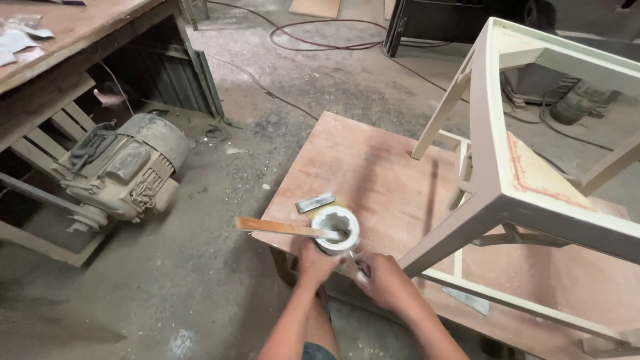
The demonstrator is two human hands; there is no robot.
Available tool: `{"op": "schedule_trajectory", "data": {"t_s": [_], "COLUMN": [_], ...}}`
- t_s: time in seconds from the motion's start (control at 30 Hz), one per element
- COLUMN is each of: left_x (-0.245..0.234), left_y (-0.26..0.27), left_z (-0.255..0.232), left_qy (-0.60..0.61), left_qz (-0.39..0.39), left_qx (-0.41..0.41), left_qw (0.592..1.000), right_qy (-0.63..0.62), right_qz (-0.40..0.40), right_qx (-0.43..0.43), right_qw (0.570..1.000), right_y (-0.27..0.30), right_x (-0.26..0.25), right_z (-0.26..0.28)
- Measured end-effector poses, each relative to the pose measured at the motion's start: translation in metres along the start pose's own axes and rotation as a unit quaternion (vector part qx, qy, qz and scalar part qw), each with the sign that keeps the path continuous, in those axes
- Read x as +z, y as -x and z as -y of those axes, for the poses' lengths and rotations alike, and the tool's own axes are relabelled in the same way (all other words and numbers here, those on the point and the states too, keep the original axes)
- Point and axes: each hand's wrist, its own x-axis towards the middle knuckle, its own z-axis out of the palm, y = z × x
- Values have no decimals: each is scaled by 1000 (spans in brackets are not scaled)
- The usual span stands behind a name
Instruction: The person sands the frame of a light-colored wooden chair using a sanding block. They work on the legs and crossbars, rotating the chair to access different sides.
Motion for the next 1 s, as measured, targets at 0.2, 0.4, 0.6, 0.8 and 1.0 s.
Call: {"op": "schedule_trajectory", "data": {"t_s": [0.2, 0.4, 0.6, 0.8, 1.0], "left_x": [-63, -108, -130, -153, -140], "left_y": [-43, -60, -15, 57, 84], "left_z": [21, 32, 43, 176, 269], "left_qy": [18, -81, -49, 56, -30], "left_qz": [-97, -87, -67, -107, -179], "left_qx": [85, -37, -106, -69, -125], "left_qw": [991, 992, 991, 990, 975], "right_qy": [-160, -284, -148, -272, -293], "right_qz": [-20, -77, -65, -6, 126], "right_qx": [101, 79, -3, -78, -93], "right_qw": [982, 952, 987, 959, 943], "right_y": [-43, -136, -184, -166, -126], "right_x": [41, 120, 161, 164, 229], "right_z": [-29, -56, -42, -3, 15]}}
